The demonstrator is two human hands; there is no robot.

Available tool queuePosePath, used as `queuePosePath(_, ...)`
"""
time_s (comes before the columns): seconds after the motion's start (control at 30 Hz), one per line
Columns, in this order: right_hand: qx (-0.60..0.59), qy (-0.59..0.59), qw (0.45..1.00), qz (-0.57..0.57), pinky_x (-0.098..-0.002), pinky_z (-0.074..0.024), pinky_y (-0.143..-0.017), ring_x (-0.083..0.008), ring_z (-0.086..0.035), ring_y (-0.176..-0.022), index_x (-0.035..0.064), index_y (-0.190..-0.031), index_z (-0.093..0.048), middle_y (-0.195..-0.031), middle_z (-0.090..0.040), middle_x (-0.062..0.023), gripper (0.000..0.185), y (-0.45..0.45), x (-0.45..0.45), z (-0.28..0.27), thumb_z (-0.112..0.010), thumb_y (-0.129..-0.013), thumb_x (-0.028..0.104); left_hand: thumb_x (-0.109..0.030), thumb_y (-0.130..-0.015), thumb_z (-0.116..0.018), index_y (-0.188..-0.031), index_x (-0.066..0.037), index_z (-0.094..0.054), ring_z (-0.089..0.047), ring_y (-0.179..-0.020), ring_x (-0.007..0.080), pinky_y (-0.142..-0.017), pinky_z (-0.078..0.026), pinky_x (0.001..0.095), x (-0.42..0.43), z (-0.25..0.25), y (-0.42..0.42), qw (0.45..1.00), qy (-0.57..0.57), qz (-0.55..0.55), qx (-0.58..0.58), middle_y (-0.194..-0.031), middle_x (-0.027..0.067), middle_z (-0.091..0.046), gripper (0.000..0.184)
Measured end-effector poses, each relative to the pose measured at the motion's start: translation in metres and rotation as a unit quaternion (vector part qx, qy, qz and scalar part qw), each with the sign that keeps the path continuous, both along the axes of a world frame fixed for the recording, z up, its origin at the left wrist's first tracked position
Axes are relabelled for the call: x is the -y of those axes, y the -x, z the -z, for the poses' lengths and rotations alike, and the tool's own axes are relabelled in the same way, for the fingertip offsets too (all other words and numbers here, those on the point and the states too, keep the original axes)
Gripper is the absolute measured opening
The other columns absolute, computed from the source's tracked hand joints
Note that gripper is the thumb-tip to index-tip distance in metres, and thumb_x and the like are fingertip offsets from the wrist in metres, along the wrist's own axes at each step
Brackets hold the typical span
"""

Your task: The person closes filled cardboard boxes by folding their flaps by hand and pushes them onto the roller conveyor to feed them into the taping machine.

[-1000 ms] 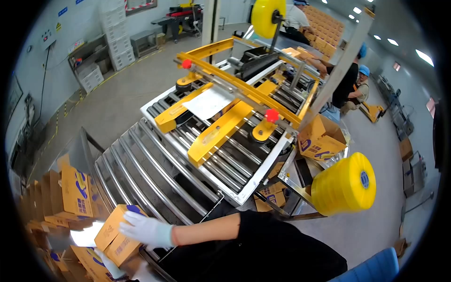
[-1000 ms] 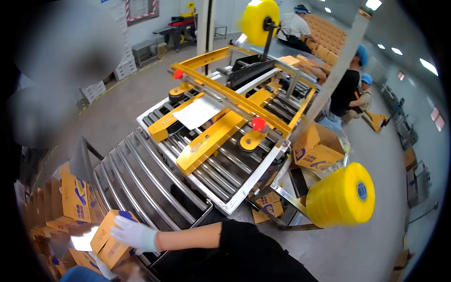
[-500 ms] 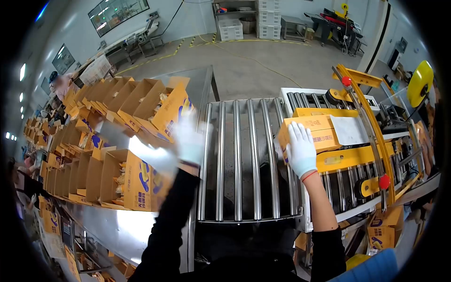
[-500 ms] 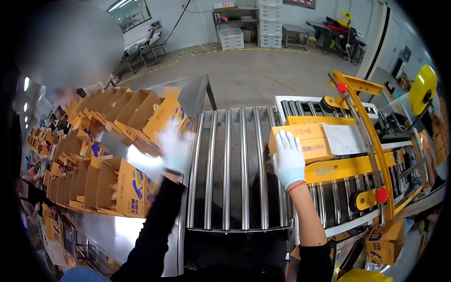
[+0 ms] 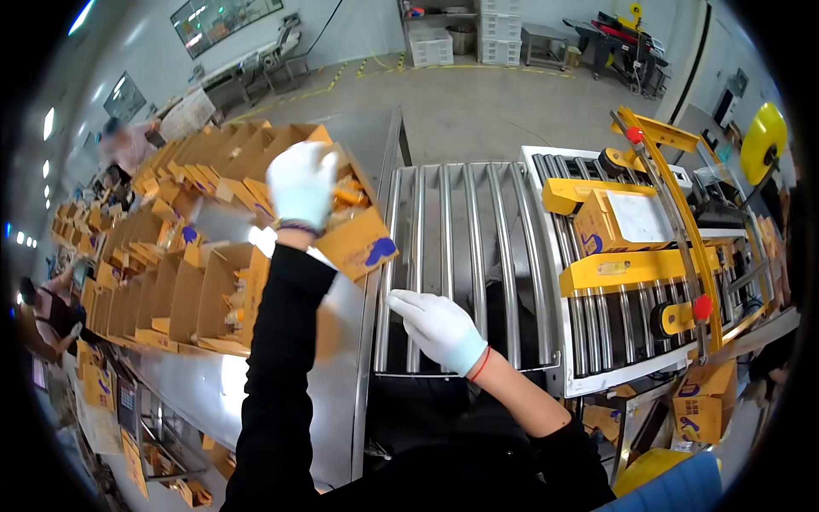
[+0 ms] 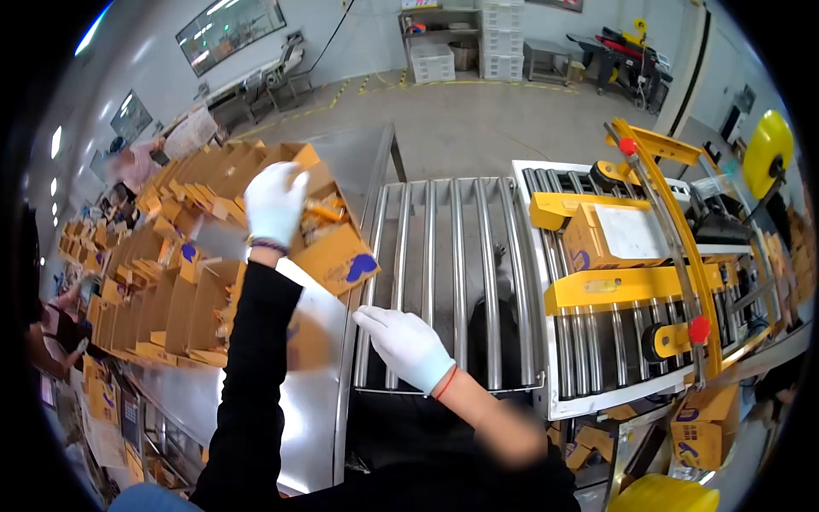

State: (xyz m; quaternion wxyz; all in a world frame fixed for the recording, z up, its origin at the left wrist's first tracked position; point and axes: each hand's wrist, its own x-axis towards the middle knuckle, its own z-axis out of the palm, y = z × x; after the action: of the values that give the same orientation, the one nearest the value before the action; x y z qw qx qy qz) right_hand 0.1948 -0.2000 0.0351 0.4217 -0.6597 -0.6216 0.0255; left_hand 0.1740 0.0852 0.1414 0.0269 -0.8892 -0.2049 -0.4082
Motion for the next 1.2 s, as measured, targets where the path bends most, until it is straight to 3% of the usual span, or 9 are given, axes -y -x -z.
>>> queuePosePath(0.17, 0.024, -0.013, 0.998, 0.060, -0.0441, -0.0366, -0.116, -0.0374, -0.042, -0.141, -0.0009, -0.146, -0.044, -0.150, -0.046, -0.0195, 0.070, 0.003, -0.039, 0.011, -0.071, -0.084, 0.016, -0.036, -0.094, -0.068, -0.117, 0.004, -0.066, -0.068, -0.105, 0.0327, -0.090, -0.053, 0.0421, -0.118, 0.113, 0.042, 0.793, 0.604, -0.009, -0.074, -0.106, 0.0192, -0.072, 0.046)
queuePosePath(0.23, 0.082, 0.005, 0.984, 0.158, -0.0511, -0.0290, -0.120, -0.0409, -0.036, -0.144, -0.0004, -0.149, -0.040, -0.154, -0.042, -0.0188, 0.083, -0.007, -0.070, 0.000, -0.076, -0.079, 0.026, -0.035, -0.100, -0.062, -0.119, 0.006, -0.062, -0.070, -0.095, 0.0241, -0.080, -0.056, 0.0389, -0.126, 0.144, 0.038, 0.930, 0.069, 0.061, -0.355, -0.101, 0.0131, -0.071, 0.046)
queuePosePath(0.27, 0.109, 0.030, 0.968, 0.224, -0.0540, -0.0275, -0.120, -0.0412, -0.037, -0.144, -0.0001, -0.147, -0.044, -0.152, -0.044, -0.0185, 0.082, -0.021, -0.082, 0.005, -0.077, -0.078, 0.028, -0.033, -0.101, -0.060, -0.121, 0.005, -0.061, -0.070, -0.092, 0.0244, -0.076, -0.056, 0.0379, -0.103, 0.151, 0.032, 0.914, 0.269, 0.080, -0.291, -0.102, 0.0131, -0.071, 0.043)
queuePosePath(0.4, 0.193, 0.045, 0.959, 0.201, -0.0492, -0.0332, -0.116, -0.0312, -0.053, -0.129, 0.0055, -0.123, -0.065, -0.127, -0.063, -0.0134, 0.049, -0.077, -0.071, 0.043, -0.072, -0.077, 0.019, -0.029, -0.101, -0.057, -0.129, 0.000, -0.057, -0.070, -0.092, 0.0349, -0.075, -0.060, 0.0412, 0.018, 0.137, 0.028, 0.509, 0.842, 0.171, 0.048, -0.112, 0.0179, -0.068, 0.040)
queuePosePath(0.63, 0.020, 0.032, 0.996, -0.086, -0.0414, -0.0461, -0.104, -0.0312, -0.062, -0.113, 0.0034, -0.117, -0.072, -0.113, -0.071, -0.0128, 0.035, -0.138, 0.008, 0.023, -0.072, -0.087, 0.021, -0.051, -0.107, -0.045, -0.132, -0.002, -0.059, -0.068, -0.112, 0.0237, -0.099, -0.052, 0.0322, 0.006, 0.111, -0.012, 0.553, 0.758, 0.323, 0.125, -0.132, 0.0144, -0.066, 0.058)
queuePosePath(0.7, -0.334, 0.126, 0.931, -0.078, -0.0431, -0.0505, -0.100, -0.0342, -0.065, -0.109, 0.0017, -0.116, -0.072, -0.110, -0.073, -0.0169, 0.037, -0.144, 0.017, 0.002, -0.072, -0.090, 0.028, -0.041, -0.105, -0.053, -0.130, -0.004, -0.062, -0.069, -0.114, 0.0214, -0.098, -0.052, 0.0298, 0.032, 0.101, -0.031, 0.861, 0.326, 0.327, -0.213, -0.130, 0.0137, -0.068, 0.045)
queuePosePath(0.9, 0.201, 0.057, 0.938, 0.276, -0.0528, -0.0293, -0.116, -0.0380, -0.043, -0.134, -0.0001, -0.140, -0.046, -0.140, -0.050, -0.0204, 0.089, -0.149, -0.008, -0.024, -0.086, -0.069, 0.038, -0.029, -0.077, -0.087, -0.093, -0.003, -0.064, -0.061, -0.087, 0.0317, -0.082, -0.051, 0.0406, 0.060, 0.132, -0.074, 0.983, 0.112, 0.131, 0.067, -0.092, 0.0132, -0.064, 0.038)
queuePosePath(1.07, 0.183, 0.137, 0.957, 0.181, -0.0502, -0.0238, -0.124, -0.0281, -0.045, -0.140, 0.0024, -0.148, -0.042, -0.144, -0.052, -0.0151, 0.094, -0.123, 0.046, 0.023, -0.087, -0.068, 0.027, -0.020, -0.100, -0.066, -0.120, 0.003, -0.057, -0.069, -0.099, 0.0223, -0.083, -0.060, 0.0327, 0.037, 0.191, -0.044, 0.691, 0.682, 0.227, 0.080, -0.115, 0.0167, -0.066, 0.032)
queuePosePath(1.2, 0.226, 0.215, 0.911, 0.271, -0.0480, -0.0213, -0.125, -0.0352, -0.033, -0.148, 0.0006, -0.151, -0.038, -0.157, -0.040, -0.0174, 0.105, -0.151, 0.034, 0.023, -0.089, -0.066, 0.035, -0.022, -0.101, -0.064, -0.129, 0.005, -0.056, -0.066, -0.109, 0.0231, -0.094, -0.054, 0.0346, 0.140, 0.192, -0.098, 0.735, 0.610, 0.285, 0.078, -0.113, 0.0154, -0.069, 0.040)
